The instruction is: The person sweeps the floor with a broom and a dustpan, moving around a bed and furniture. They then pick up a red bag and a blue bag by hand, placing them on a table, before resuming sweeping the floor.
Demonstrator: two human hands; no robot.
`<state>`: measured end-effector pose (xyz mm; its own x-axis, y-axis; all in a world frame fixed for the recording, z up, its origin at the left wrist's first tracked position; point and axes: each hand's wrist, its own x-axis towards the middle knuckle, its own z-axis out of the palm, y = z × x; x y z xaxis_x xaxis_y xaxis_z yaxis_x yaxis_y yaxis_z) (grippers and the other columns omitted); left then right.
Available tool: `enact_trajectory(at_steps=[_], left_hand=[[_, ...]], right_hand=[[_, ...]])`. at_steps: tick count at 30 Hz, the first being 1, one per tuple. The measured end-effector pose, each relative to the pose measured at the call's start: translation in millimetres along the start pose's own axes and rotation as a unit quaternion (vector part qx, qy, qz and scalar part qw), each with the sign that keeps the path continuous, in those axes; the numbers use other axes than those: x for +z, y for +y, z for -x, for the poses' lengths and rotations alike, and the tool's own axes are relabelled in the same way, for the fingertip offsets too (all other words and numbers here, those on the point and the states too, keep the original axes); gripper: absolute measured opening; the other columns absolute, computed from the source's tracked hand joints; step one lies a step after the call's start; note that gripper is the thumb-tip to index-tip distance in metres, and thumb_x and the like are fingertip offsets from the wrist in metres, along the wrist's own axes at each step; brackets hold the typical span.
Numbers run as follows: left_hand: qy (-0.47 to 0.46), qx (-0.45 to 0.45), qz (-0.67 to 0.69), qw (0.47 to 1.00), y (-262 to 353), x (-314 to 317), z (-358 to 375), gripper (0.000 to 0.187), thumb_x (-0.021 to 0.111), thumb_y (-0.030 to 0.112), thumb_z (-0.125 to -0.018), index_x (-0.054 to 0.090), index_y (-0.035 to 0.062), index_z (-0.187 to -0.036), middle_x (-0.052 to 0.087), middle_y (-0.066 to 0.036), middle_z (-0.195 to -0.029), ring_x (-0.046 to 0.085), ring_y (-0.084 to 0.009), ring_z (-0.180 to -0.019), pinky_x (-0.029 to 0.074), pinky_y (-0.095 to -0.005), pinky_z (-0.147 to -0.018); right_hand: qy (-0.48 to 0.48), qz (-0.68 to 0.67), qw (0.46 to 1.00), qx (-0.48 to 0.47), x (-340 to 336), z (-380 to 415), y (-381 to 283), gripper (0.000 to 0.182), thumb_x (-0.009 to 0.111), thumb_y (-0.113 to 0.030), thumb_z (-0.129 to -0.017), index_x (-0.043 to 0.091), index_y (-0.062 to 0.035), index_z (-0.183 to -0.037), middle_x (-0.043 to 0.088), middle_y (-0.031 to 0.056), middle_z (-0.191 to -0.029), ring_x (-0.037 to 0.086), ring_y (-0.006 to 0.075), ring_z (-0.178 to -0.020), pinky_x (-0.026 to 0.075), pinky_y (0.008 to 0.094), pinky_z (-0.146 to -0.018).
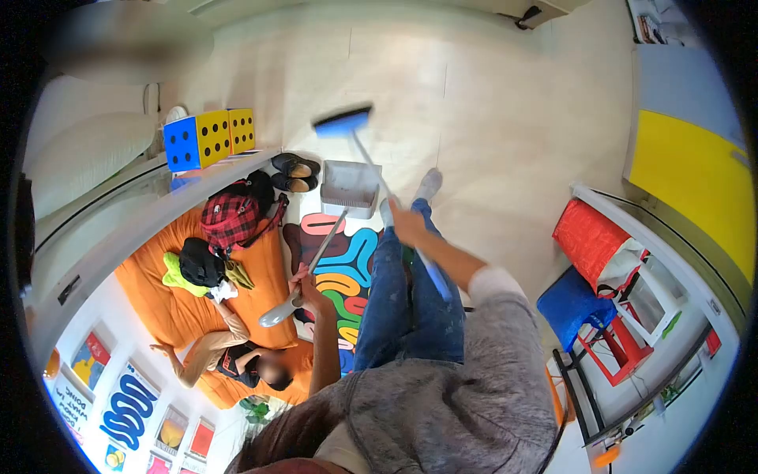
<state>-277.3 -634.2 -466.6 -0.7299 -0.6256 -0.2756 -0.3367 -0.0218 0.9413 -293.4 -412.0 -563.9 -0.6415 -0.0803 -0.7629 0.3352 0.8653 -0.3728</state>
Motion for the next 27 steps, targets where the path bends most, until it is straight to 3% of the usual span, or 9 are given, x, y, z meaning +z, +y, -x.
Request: enact_trajectory(at_steps=[4,6,10,12,16,19,20,22,27], left_hand=[[-0.029,0.030,0.000,0.999,-11.1,-9.1,-13.2,0.010,0.045,-0.007,-0.070,0.046,0.0019,-0.065,0.051,-0.005,-0.067,0.049,-0.0181,-0.080,0.032,-0.0358,-0.087],[-0.040,0.021,0.020,0.999,-10.4,-12.8,-15.0,0.010,0.046,-0.007,-0.070,0.046,0.0020,-0.065,0.051,-0.005,-0.066,0.048,-0.0179,-0.080,0.032,-0.0347,-0.086],[-0.075,0.015,0.042,0.996,-18.7,-23.0,-13.8,0.008,0.050,-0.002,-0.071,0.048,0.0048,-0.068,0.053,-0.006,-0.076,0.048,-0.0125,-0.075,0.032,-0.0195,-0.053],[-0.074,0.024,0.021,0.997,-14.5,-18.9,-10.5,0.007,0.050,-0.001,-0.071,0.048,0.0047,-0.067,0.053,-0.007,-0.077,0.047,-0.0116,-0.073,0.032,-0.0192,-0.053],[-0.054,-0.014,0.030,0.998,-9.3,-12.8,-9.3,0.011,0.046,-0.007,-0.069,0.049,0.0024,-0.064,0.051,-0.004,-0.067,0.047,-0.0185,-0.084,0.034,-0.0283,-0.074],[-0.054,-0.008,-0.003,0.998,-4.4,-12.6,-11.3,0.010,0.047,-0.006,-0.069,0.049,0.0025,-0.064,0.051,-0.004,-0.066,0.047,-0.0194,-0.085,0.035,-0.0283,-0.074],[-0.079,0.041,-0.002,0.996,-16.8,-19.6,-17.3,0.006,0.050,-0.001,-0.070,0.049,0.0035,-0.067,0.052,-0.009,-0.077,0.047,-0.0109,-0.071,0.032,-0.0195,-0.054],[-0.068,0.042,-0.003,0.997,-17.7,-22.4,-18.6,0.005,0.050,-0.001,-0.069,0.049,0.0039,-0.067,0.053,-0.009,-0.078,0.046,-0.0106,-0.070,0.032,-0.0194,-0.054],[-0.058,0.022,0.018,0.998,-11.9,-31.9,-11.9,0.005,0.051,0.000,-0.069,0.050,0.0044,-0.066,0.053,-0.009,-0.080,0.047,-0.0115,-0.073,0.033,-0.0198,-0.055]], right_hand=[[-0.072,-0.093,0.993,0.006,-31.1,105.4,20.3,0.062,0.047,-0.015,-0.062,0.026,-0.0252,-0.120,0.054,0.0160,-0.082,0.053,0.0327,-0.075,0.042,0.0401,-0.066],[-0.081,-0.055,0.994,0.042,-44.9,128.5,31.1,0.067,0.050,-0.007,-0.061,0.026,-0.0286,-0.120,0.054,0.0158,-0.088,0.053,0.0309,-0.074,0.043,0.0386,-0.067],[0.025,-0.129,0.989,0.062,-91.1,61.3,51.6,0.068,0.050,-0.007,-0.062,0.021,-0.0180,-0.122,0.053,0.0183,-0.084,0.054,0.0286,-0.071,0.043,0.0383,-0.065],[0.152,-0.112,0.981,0.045,-81.6,-6.4,46.1,0.065,0.048,-0.009,-0.063,0.021,-0.0149,-0.122,0.052,0.0183,-0.086,0.053,0.0284,-0.075,0.043,0.0391,-0.065],[0.018,-0.101,0.984,0.146,7.3,-15.7,9.6,0.070,0.044,-0.011,-0.063,0.010,-0.0162,-0.124,0.051,0.0217,-0.082,0.052,0.0322,-0.078,0.042,0.0410,-0.065],[0.007,-0.090,0.994,0.053,28.4,73.7,11.7,0.066,0.046,-0.013,-0.062,0.019,-0.0187,-0.122,0.053,0.0186,-0.081,0.053,0.0315,-0.075,0.042,0.0410,-0.063],[-0.001,-0.099,0.995,0.018,14.9,98.2,18.0,0.064,0.047,-0.013,-0.062,0.023,-0.0197,-0.121,0.054,0.0173,-0.082,0.053,0.0311,-0.075,0.042,0.0408,-0.063],[-0.080,-0.073,0.993,0.044,-26.2,133.5,16.5,0.062,0.050,-0.015,-0.061,0.028,-0.0233,-0.119,0.054,0.0153,-0.085,0.053,0.0298,-0.077,0.042,0.0403,-0.066],[0.059,-0.024,0.998,-0.002,-69.6,25.1,25.5,0.064,0.048,-0.011,-0.060,0.026,-0.0181,-0.120,0.053,0.0153,-0.083,0.054,0.0285,-0.074,0.044,0.0399,-0.061]])
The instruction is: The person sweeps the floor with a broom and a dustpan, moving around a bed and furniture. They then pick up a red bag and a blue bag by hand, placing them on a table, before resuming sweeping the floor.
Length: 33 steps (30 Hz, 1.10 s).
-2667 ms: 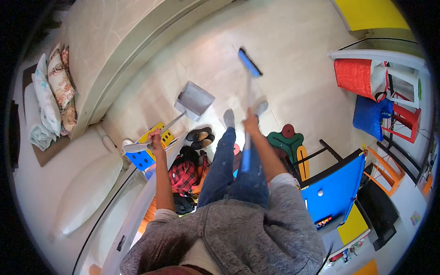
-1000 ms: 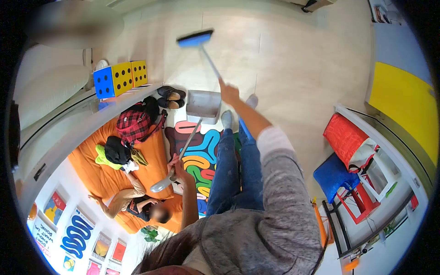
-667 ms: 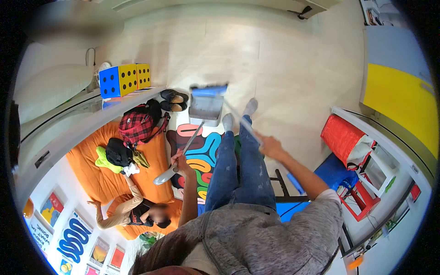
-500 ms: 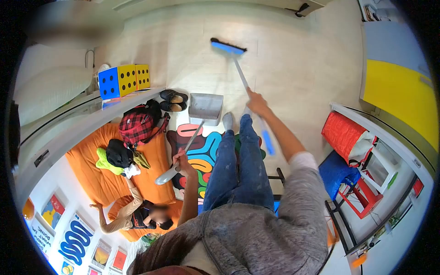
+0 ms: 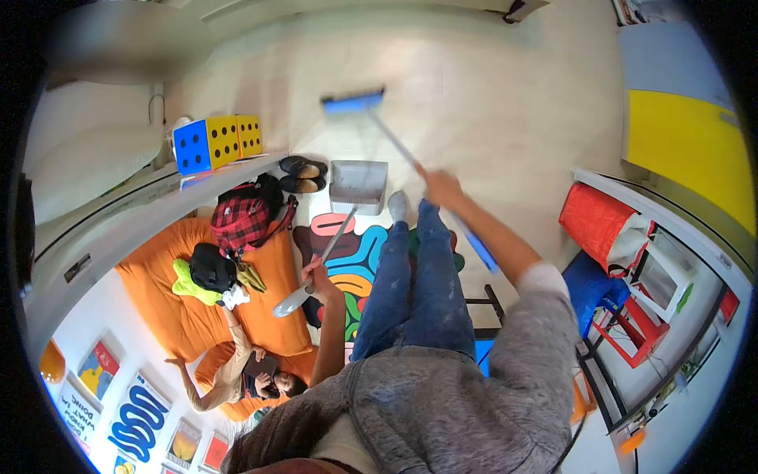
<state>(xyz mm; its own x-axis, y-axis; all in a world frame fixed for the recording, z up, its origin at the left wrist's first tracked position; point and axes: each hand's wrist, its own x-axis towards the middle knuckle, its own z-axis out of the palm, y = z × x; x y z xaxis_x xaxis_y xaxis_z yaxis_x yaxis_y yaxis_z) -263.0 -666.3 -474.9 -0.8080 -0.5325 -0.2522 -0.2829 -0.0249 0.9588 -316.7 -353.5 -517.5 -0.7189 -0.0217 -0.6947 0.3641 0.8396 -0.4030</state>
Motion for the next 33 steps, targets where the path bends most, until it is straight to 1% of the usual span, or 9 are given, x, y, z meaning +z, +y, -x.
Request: enact_trajectory(at_steps=[5,11,13,15,19,23,28,30,33], left_hand=[[0.017,-0.009,-0.017,1.000,9.0,0.4,2.5,0.007,0.050,-0.002,-0.069,0.050,0.0040,-0.067,0.053,-0.011,-0.084,0.048,-0.0130,-0.075,0.034,-0.0200,-0.057],[0.003,-0.003,-0.008,1.000,-5.6,-7.9,-10.5,0.008,0.048,-0.004,-0.070,0.050,0.0038,-0.068,0.054,-0.011,-0.081,0.048,-0.0147,-0.082,0.035,-0.0202,-0.060],[-0.005,-0.001,0.019,1.000,-5.8,-10.2,-14.2,0.008,0.048,-0.004,-0.070,0.049,0.0031,-0.067,0.053,-0.012,-0.079,0.049,-0.0174,-0.084,0.036,-0.0213,-0.061],[-0.013,-0.014,-0.003,1.000,4.9,-11.8,-15.3,0.008,0.048,-0.005,-0.069,0.048,0.0027,-0.065,0.053,-0.012,-0.078,0.049,-0.0188,-0.085,0.037,-0.0234,-0.066],[-0.070,0.011,-0.025,0.997,11.4,-27.2,-21.3,0.010,0.047,-0.007,-0.068,0.047,0.0015,-0.063,0.053,-0.012,-0.074,0.050,-0.0203,-0.085,0.038,-0.0289,-0.074],[-0.130,0.029,-0.102,0.986,36.1,-17.8,-26.6,0.010,0.046,-0.011,-0.068,0.048,-0.0015,-0.064,0.052,-0.006,-0.066,0.051,-0.0168,-0.072,0.040,-0.0269,-0.074],[-0.136,0.084,-0.117,0.980,21.6,-12.0,-29.7,0.009,0.048,-0.006,-0.070,0.047,-0.0013,-0.062,0.051,-0.006,-0.063,0.051,-0.0147,-0.071,0.039,-0.0306,-0.078],[-0.139,0.103,-0.132,0.976,16.4,-14.2,-31.7,0.010,0.048,-0.006,-0.069,0.046,-0.0007,-0.061,0.051,-0.006,-0.063,0.052,-0.0149,-0.069,0.039,-0.0320,-0.079],[-0.156,0.093,-0.097,0.979,4.1,-20.6,-37.4,0.010,0.048,-0.007,-0.068,0.047,-0.0006,-0.061,0.050,-0.006,-0.061,0.052,-0.0144,-0.065,0.038,-0.0320,-0.080]], right_hand=[[0.057,0.006,0.998,0.030,26.1,-106.0,-44.2,0.054,0.043,-0.010,-0.066,0.026,-0.0106,-0.118,0.053,0.0153,-0.080,0.055,0.0272,-0.071,0.043,0.0397,-0.057],[-0.067,-0.034,0.997,-0.034,72.6,63.6,-14.0,0.056,0.046,-0.014,-0.063,0.029,-0.0142,-0.117,0.052,0.0165,-0.086,0.052,0.0296,-0.079,0.042,0.0397,-0.063],[-0.186,-0.119,0.973,0.074,27.5,114.0,-10.6,0.060,0.050,-0.013,-0.059,0.033,-0.0201,-0.117,0.052,0.0155,-0.087,0.051,0.0290,-0.080,0.041,0.0383,-0.068],[0.012,-0.175,0.984,-0.036,55.5,151.8,40.9,0.064,0.050,-0.010,-0.058,0.032,-0.0214,-0.118,0.053,0.0160,-0.080,0.054,0.0268,-0.069,0.043,0.0352,-0.063],[0.024,-0.314,0.934,0.170,-6.8,156.8,54.0,0.065,0.048,-0.006,-0.058,0.028,-0.0138,-0.120,0.047,0.0085,-0.053,0.047,0.0147,-0.042,0.042,0.0264,-0.041],[0.127,-0.403,0.886,0.193,53.4,77.1,76.2,0.066,0.048,-0.006,-0.061,0.021,-0.0025,-0.121,0.046,0.0079,-0.052,0.047,0.0160,-0.042,0.042,0.0275,-0.036],[0.039,-0.339,0.915,0.216,156.6,97.6,-54.6,0.065,0.048,-0.005,-0.059,0.024,-0.0010,-0.119,0.053,0.0233,-0.072,0.054,0.0234,-0.045,0.045,0.0305,-0.040],[-0.014,-0.358,0.921,0.150,163.6,119.2,-49.4,0.066,0.048,-0.005,-0.058,0.026,-0.0058,-0.120,0.053,0.0177,-0.067,0.051,0.0199,-0.040,0.044,0.0278,-0.039],[-0.131,-0.416,0.891,0.130,65.3,154.3,-45.1,0.065,0.049,-0.006,-0.057,0.029,-0.0098,-0.119,0.053,0.0142,-0.063,0.048,0.0167,-0.039,0.043,0.0254,-0.038]])
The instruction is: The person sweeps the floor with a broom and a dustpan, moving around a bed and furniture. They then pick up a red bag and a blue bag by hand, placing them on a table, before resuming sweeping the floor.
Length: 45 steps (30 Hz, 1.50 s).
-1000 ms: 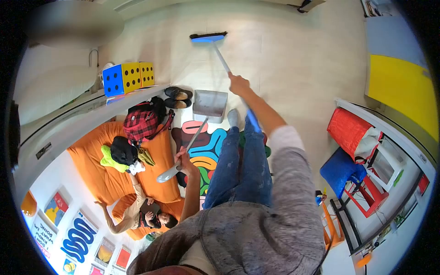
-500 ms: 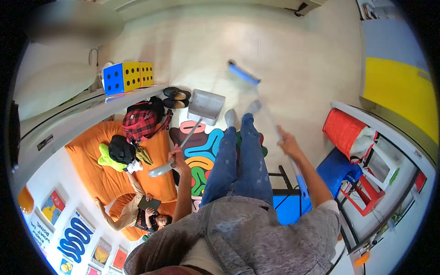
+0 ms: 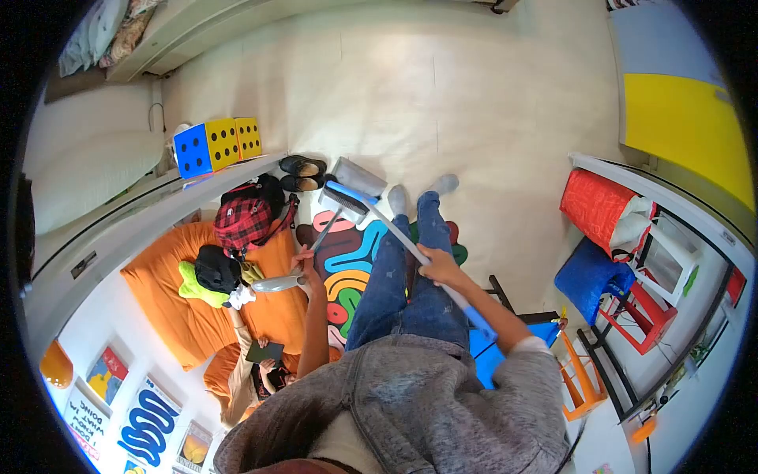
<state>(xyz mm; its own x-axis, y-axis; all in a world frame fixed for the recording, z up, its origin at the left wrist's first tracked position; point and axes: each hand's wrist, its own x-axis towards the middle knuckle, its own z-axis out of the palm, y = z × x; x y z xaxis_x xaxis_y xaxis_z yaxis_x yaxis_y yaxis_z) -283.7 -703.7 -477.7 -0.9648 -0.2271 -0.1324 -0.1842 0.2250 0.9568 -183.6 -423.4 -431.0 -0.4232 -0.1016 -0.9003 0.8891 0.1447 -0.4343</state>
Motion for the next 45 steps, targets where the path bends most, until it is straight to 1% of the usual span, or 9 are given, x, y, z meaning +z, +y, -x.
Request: enact_trajectory(at_steps=[7,12,15,17,23,27,32,37,45], left_hand=[[0.015,-0.054,0.042,0.998,-15.5,-21.7,-2.1,0.007,0.049,-0.007,-0.067,0.048,-0.0015,-0.063,0.051,-0.008,-0.061,0.051,-0.0141,-0.063,0.039,-0.0309,-0.078],[-0.003,0.008,0.081,0.997,-36.5,-26.0,-3.8,0.004,0.051,-0.004,-0.067,0.049,-0.0015,-0.064,0.054,-0.011,-0.069,0.052,-0.0181,-0.075,0.039,-0.0274,-0.074],[0.007,-0.036,0.043,0.998,-40.1,-26.9,-4.3,0.007,0.048,-0.004,-0.067,0.051,0.0019,-0.064,0.054,-0.010,-0.075,0.050,-0.0217,-0.085,0.038,-0.0283,-0.072],[0.008,-0.065,0.094,0.993,-22.8,-18.2,-4.4,0.007,0.047,-0.004,-0.071,0.046,0.0031,-0.071,0.050,-0.006,-0.071,0.045,-0.0143,-0.068,0.038,-0.0280,-0.068],[0.022,-0.028,0.021,0.999,-6.6,-11.4,-0.4,0.008,0.046,-0.002,-0.071,0.043,0.0047,-0.069,0.050,-0.006,-0.071,0.046,-0.0154,-0.071,0.035,-0.0278,-0.074],[0.058,-0.058,0.191,0.978,-41.2,-22.2,-3.4,0.009,0.044,-0.003,-0.070,0.043,0.0054,-0.068,0.051,-0.007,-0.076,0.047,-0.0156,-0.076,0.035,-0.0246,-0.071],[0.045,-0.088,0.201,0.975,-47.3,-35.4,-2.7,0.009,0.045,-0.005,-0.067,0.045,0.0044,-0.065,0.052,-0.009,-0.077,0.048,-0.0172,-0.076,0.036,-0.0211,-0.064],[0.015,-0.074,0.142,0.987,-56.3,-89.4,13.6,0.007,0.047,-0.002,-0.069,0.045,0.0034,-0.064,0.050,-0.011,-0.077,0.047,-0.0184,-0.076,0.037,-0.0230,-0.065],[-0.022,-0.086,0.162,0.983,-44.3,-63.4,-4.2,0.008,0.047,-0.001,-0.070,0.044,0.0030,-0.064,0.050,-0.012,-0.077,0.048,-0.0195,-0.077,0.037,-0.0238,-0.067]], right_hand=[[0.198,0.201,0.953,-0.113,-69.7,-100.1,-20.6,0.060,0.048,-0.012,-0.061,0.031,-0.0092,-0.118,0.055,0.0163,-0.071,0.056,0.0247,-0.060,0.045,0.0337,-0.053],[0.233,0.288,0.926,-0.072,37.1,-135.5,33.2,0.054,0.042,-0.010,-0.064,0.030,-0.0115,-0.117,0.052,0.0198,-0.086,0.052,0.0339,-0.076,0.042,0.0430,-0.066],[0.069,0.264,0.961,-0.036,38.5,-63.2,34.9,0.062,0.045,-0.009,-0.061,0.026,-0.0160,-0.119,0.053,0.0180,-0.084,0.053,0.0312,-0.077,0.043,0.0404,-0.066],[-0.091,0.178,0.979,0.025,-0.6,-11.8,4.5,0.063,0.046,-0.011,-0.061,0.024,-0.0160,-0.120,0.053,0.0178,-0.085,0.054,0.0303,-0.075,0.044,0.0392,-0.065],[0.115,0.211,0.970,-0.049,-18.2,-34.1,7.3,0.063,0.047,-0.014,-0.061,0.025,-0.0127,-0.120,0.052,0.0172,-0.093,0.053,0.0288,-0.082,0.043,0.0392,-0.067],[0.153,0.151,0.977,0.003,49.5,-87.6,18.3,0.059,0.049,-0.015,-0.060,0.031,-0.0034,-0.115,0.050,0.0219,-0.092,0.051,0.0331,-0.084,0.043,0.0393,-0.067],[-0.091,-0.012,0.995,-0.030,2.8,-58.5,43.0,0.059,0.055,-0.013,-0.055,0.039,-0.0036,-0.111,0.054,0.0181,-0.076,0.056,0.0247,-0.057,0.045,0.0317,-0.053],[0.097,0.090,0.987,-0.094,-24.4,52.4,70.9,0.063,0.054,-0.011,-0.057,0.033,-0.0087,-0.117,0.054,0.0138,-0.070,0.054,0.0203,-0.049,0.045,0.0296,-0.048],[0.256,-0.209,0.944,-0.025,-39.2,69.3,103.5,0.062,0.048,-0.002,-0.067,0.024,-0.0166,-0.122,0.042,0.0026,-0.051,0.038,0.0090,-0.037,0.036,0.0237,-0.038]])
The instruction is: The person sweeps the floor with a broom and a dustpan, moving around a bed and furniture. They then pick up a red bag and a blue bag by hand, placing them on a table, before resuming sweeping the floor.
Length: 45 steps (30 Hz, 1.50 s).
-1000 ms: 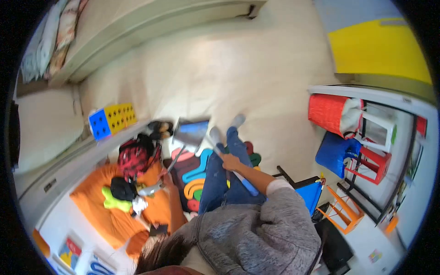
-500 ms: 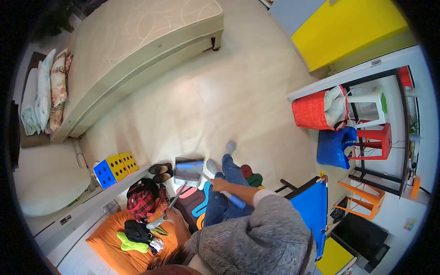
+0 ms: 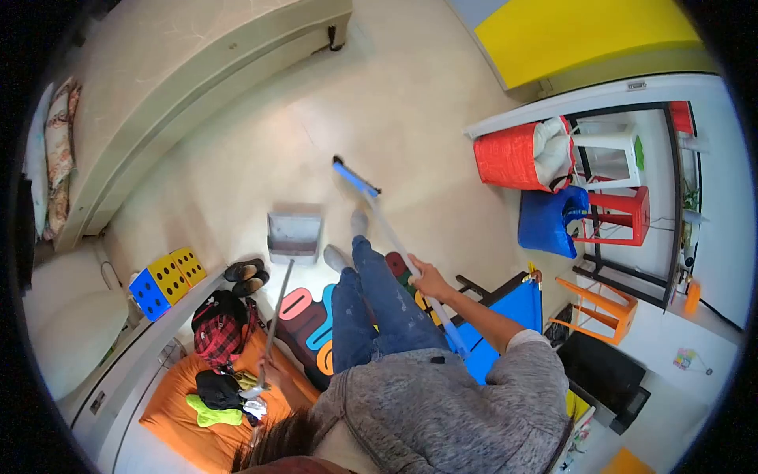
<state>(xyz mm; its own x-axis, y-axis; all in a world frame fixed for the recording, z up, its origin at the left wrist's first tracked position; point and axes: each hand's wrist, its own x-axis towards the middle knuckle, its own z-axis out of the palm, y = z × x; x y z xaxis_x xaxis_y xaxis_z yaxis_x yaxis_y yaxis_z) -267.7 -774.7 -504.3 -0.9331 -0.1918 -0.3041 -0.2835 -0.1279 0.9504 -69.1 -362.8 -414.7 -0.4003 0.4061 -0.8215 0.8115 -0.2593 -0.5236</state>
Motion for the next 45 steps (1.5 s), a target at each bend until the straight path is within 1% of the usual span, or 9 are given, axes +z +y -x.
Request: enact_trajectory(at_steps=[5,7,11,16,24,34,39,42,45], left_hand=[[-0.113,0.011,0.010,0.994,17.5,79.2,-29.4,0.008,0.046,-0.001,-0.071,0.044,0.0027,-0.063,0.049,-0.012,-0.078,0.048,-0.0202,-0.077,0.037,-0.0242,-0.068],[-0.234,0.071,-0.068,0.967,20.1,114.1,-33.5,0.007,0.049,0.005,-0.072,0.045,0.0067,-0.068,0.049,-0.014,-0.094,0.044,-0.0255,-0.096,0.039,-0.0242,-0.066],[-0.309,0.076,-0.069,0.945,39.7,228.5,7.9,0.012,0.051,0.012,-0.073,0.047,0.0034,-0.066,0.052,-0.014,-0.085,0.044,-0.0287,-0.096,0.034,-0.0354,-0.080],[-0.443,0.099,-0.126,0.882,21.5,360.7,68.9,0.010,0.048,-0.001,-0.070,0.046,0.0039,-0.061,0.054,-0.009,-0.070,0.051,-0.0235,-0.083,0.032,-0.0376,-0.085],[-0.645,0.065,-0.137,0.749,-41.3,566.9,183.7,0.016,0.044,0.000,-0.074,0.043,0.0042,-0.059,0.048,-0.006,-0.068,0.048,-0.0176,-0.081,0.032,-0.0346,-0.086],[-0.743,-0.049,-0.176,0.644,-86.9,730.5,275.2,0.016,0.043,-0.014,-0.061,0.044,0.0016,-0.059,0.048,-0.006,-0.064,0.049,-0.0168,-0.075,0.035,-0.0319,-0.083],[-0.838,-0.004,-0.125,0.531,-120.7,775.4,278.1,0.008,0.049,0.006,-0.072,0.047,-0.0005,-0.069,0.047,-0.005,-0.068,0.049,-0.0160,-0.073,0.038,-0.0297,-0.076],[-0.867,-0.021,-0.075,0.493,-142.0,804.0,277.0,0.022,0.055,0.019,-0.070,0.047,-0.0010,-0.072,0.048,-0.006,-0.071,0.049,-0.0157,-0.069,0.039,-0.0291,-0.073],[-0.866,-0.040,-0.120,0.484,-143.9,826.8,281.1,0.018,0.053,0.013,-0.064,0.047,-0.0018,-0.072,0.049,-0.007,-0.069,0.049,-0.0155,-0.067,0.041,-0.0283,-0.069]], right_hand=[[-0.017,-0.403,0.907,0.120,-51.7,-9.6,13.5,0.062,0.045,-0.003,-0.069,0.019,-0.0183,-0.123,0.039,0.0004,-0.050,0.036,0.0086,-0.038,0.030,0.0225,-0.034],[-0.001,-0.479,0.869,0.127,-73.6,2.1,3.3,0.057,0.045,-0.005,-0.070,0.023,-0.0175,-0.121,0.035,-0.0015,-0.048,0.033,0.0082,-0.037,0.026,0.0214,-0.033],[0.019,-0.621,0.775,0.116,-111.0,21.6,14.9,0.033,0.045,-0.008,-0.071,0.039,-0.0137,-0.104,0.030,-0.0037,-0.047,0.031,0.0074,-0.038,0.023,0.0207,-0.033],[-0.029,-0.706,0.706,0.049,-154.6,21.1,74.7,0.007,0.044,-0.011,-0.073,0.038,-0.0100,-0.076,0.035,-0.0050,-0.049,0.033,0.0056,-0.040,0.024,0.0201,-0.035],[-0.014,-0.817,0.569,0.090,-225.1,16.4,137.8,0.022,0.043,-0.010,-0.075,0.036,-0.0139,-0.054,0.039,-0.0071,-0.044,0.035,0.0047,-0.037,0.025,0.0212,-0.036],[-0.013,-0.808,0.577,0.116,-289.0,-3.8,119.6,0.022,0.044,-0.012,-0.074,0.036,-0.0129,-0.053,0.038,-0.0043,-0.046,0.037,0.0069,-0.038,0.026,0.0214,-0.036],[0.007,-0.826,0.554,0.102,-314.6,-46.9,71.7,0.022,0.044,-0.013,-0.073,0.036,-0.0129,-0.053,0.037,-0.0038,-0.046,0.037,0.0072,-0.038,0.027,0.0214,-0.037],[0.008,-0.818,0.567,0.099,-327.5,-82.1,52.9,0.022,0.043,-0.012,-0.073,0.036,-0.0130,-0.052,0.037,-0.0039,-0.045,0.036,0.0075,-0.038,0.027,0.0221,-0.037],[0.004,-0.829,0.554,0.074,-341.8,-124.7,37.3,0.022,0.040,-0.013,-0.073,0.037,-0.0119,-0.051,0.037,-0.0024,-0.045,0.036,0.0086,-0.039,0.027,0.0226,-0.037]])
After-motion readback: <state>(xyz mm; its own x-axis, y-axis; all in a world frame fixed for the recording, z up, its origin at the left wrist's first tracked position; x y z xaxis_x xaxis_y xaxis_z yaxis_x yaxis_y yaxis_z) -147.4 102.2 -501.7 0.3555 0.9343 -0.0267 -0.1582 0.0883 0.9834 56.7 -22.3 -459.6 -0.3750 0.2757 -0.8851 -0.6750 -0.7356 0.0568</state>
